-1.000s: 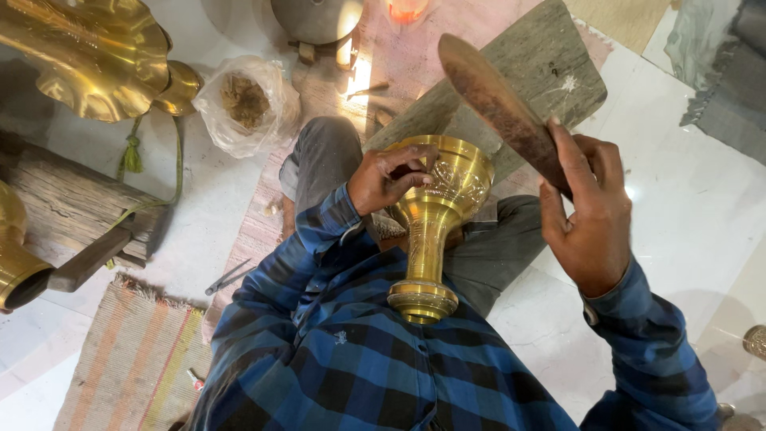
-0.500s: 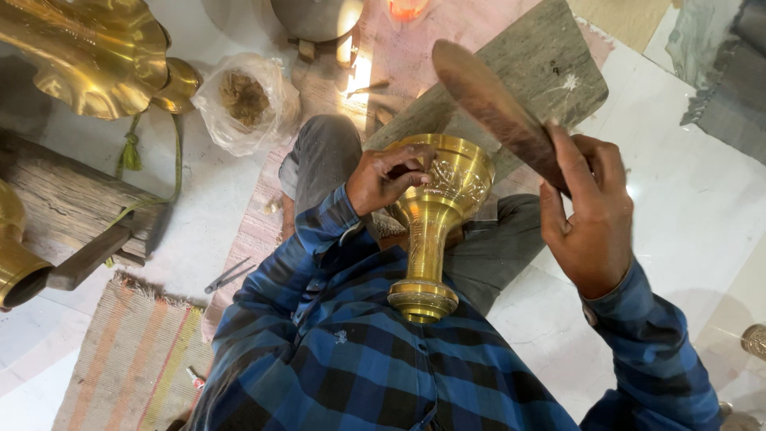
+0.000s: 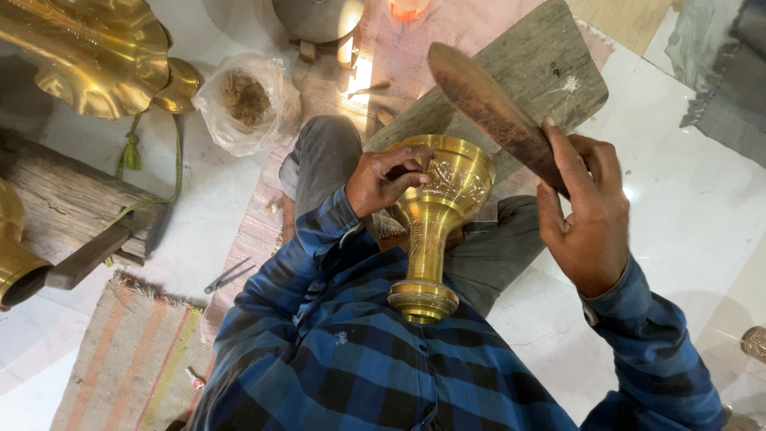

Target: The person sits on the floor holding a brass vase on their lap and decorates its surface, using a small punch held against the metal and striking it with a wooden mallet to work the pattern around the vase, repositioning the vase as they go.

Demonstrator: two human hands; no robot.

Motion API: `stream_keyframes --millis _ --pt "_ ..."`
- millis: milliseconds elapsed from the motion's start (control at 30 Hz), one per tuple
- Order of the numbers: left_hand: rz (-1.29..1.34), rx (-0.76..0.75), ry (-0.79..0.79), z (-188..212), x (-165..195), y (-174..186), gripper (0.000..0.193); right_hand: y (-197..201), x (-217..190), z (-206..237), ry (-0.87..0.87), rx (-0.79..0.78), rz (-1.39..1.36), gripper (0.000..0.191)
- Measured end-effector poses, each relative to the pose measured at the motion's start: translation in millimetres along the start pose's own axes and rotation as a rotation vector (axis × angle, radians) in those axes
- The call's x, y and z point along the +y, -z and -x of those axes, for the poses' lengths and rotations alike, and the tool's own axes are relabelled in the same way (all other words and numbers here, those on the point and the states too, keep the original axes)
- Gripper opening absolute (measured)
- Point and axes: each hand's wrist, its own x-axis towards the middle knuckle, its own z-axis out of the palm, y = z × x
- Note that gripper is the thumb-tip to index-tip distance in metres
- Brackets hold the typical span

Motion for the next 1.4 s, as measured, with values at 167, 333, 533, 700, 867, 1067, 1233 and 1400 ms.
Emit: stream_keyframes --millis 167,333,533,700,867,1067,1233,1400 --pt "-0.118 0.059 0.113 0.5 4.1 -3.2 0.045 1.9 -1.5 -2.5 0.273 -0.029 0.609 0.061" --pt "-0.104 0.055 0.152 0.8 5.6 -3.7 0.048 2.9 -0.5 -0.8 0.257 -0.087 0.770 0.063" --pt "-0.097 0.017 0.057 4.2 -2.1 1.6 0.042 5.1 0.8 -2.1 0.206 -0.040 0.480 0.063" --pt "-0.074 0.069 0.104 4.6 -2.4 -2.8 0.045 1.1 -3.4 -2.7 0.278 -0.042 0.747 0.066" --pt "-0.117 0.063 0.128 7.0 -0.9 -3.8 0.046 -4.4 -5.6 2.9 0.179 -0.064 0.629 0.066" --pt "-0.087 0.289 0.064 12.7 -17.5 -3.9 0.027 -19.4 41.2 34.3 0.190 0.095 0.595 0.057" --pt "0.131 0.627 -0.010 25.8 -5.9 -2.6 0.017 -58.6 106.9 97.9 -0.156 0.227 -0.037 0.035" --pt "0.125 0.657 0.209 47.7 40.3 -23.4 0.024 -125.5 129.4 181.0 -0.654 0.297 -0.900 0.016"
